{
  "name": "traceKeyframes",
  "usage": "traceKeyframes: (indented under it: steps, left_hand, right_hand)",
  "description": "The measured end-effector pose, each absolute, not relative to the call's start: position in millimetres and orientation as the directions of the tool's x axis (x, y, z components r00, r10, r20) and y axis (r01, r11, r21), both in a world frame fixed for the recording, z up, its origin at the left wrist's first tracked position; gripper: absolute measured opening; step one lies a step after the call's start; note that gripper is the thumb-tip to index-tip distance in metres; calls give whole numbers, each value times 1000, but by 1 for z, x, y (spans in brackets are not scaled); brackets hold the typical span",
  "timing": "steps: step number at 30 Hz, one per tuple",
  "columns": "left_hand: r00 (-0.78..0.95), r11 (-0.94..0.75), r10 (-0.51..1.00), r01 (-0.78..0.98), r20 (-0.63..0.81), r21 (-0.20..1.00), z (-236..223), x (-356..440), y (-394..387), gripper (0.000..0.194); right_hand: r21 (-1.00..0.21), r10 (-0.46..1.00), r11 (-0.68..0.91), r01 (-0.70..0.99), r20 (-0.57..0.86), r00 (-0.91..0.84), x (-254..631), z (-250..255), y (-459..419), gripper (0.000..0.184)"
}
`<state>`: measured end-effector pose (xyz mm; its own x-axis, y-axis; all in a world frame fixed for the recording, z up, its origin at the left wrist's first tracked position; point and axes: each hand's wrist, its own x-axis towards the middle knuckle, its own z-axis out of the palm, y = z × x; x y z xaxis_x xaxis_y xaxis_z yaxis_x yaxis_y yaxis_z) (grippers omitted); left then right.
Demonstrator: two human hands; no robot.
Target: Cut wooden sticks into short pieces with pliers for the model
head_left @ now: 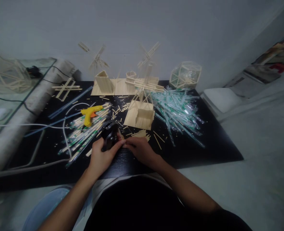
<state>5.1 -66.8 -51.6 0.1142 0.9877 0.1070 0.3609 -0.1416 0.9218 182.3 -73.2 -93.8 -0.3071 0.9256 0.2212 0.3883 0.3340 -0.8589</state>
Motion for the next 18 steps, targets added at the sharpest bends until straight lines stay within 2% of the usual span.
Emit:
traceKeyframes:
  steps: [7, 9, 14, 18]
  left_hand:
    - [96, -104, 993, 363, 74, 926, -44, -3, -71, 23]
    - [94, -97, 993, 365, 67, 926, -44, -3, -70, 23]
    - [96, -106, 993, 369, 75, 923, -46, 0, -68, 22]
    - [109, -108, 991, 340, 75, 934, -46, 1, -68, 21]
  right_hand:
    - [-820, 901, 398, 412, 265, -343, 180, -103, -75, 14]
    - [-825, 912, 382, 417, 261, -317, 179, -104, -76, 14]
    - [-876, 944, 291, 386, 197, -265, 179, -104, -77, 32]
    - [-879, 949, 274, 390, 182, -257, 179, -106, -76, 34]
